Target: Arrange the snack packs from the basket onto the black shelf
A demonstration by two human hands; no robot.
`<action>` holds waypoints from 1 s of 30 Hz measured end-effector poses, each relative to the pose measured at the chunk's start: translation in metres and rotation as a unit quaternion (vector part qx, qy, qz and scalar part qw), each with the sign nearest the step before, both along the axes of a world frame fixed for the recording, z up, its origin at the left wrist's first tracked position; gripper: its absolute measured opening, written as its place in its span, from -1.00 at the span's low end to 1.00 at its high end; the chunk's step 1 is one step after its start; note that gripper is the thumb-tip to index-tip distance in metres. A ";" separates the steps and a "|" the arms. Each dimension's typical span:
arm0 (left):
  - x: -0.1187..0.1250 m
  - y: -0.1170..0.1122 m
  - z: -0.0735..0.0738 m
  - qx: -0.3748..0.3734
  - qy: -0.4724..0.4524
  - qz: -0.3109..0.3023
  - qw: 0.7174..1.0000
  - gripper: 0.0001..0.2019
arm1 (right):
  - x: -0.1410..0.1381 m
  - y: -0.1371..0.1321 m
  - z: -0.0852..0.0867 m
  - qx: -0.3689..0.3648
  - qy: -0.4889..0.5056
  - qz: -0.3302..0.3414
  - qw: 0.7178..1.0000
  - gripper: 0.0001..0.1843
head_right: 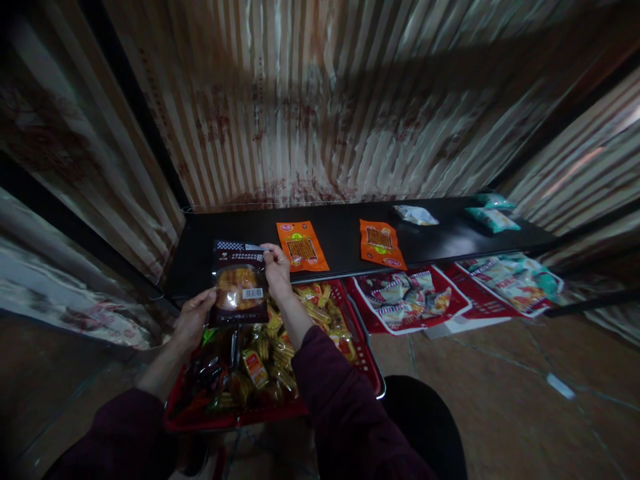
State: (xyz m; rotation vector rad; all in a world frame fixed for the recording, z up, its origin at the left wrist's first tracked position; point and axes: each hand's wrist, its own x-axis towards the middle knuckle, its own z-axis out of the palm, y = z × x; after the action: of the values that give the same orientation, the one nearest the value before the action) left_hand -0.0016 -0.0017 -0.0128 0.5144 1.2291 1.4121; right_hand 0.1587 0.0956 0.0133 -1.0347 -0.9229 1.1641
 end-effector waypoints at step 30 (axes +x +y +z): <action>0.006 0.007 -0.008 0.050 0.036 0.077 0.995 -0.50 | -0.003 -0.028 -0.019 -0.038 0.041 0.048 0.997 -0.69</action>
State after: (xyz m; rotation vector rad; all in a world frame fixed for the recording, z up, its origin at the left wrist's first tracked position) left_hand 0.0048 0.0049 -0.0204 0.5522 1.2826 1.6029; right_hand 0.1557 0.0679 -0.0055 -1.0054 -0.8769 1.3212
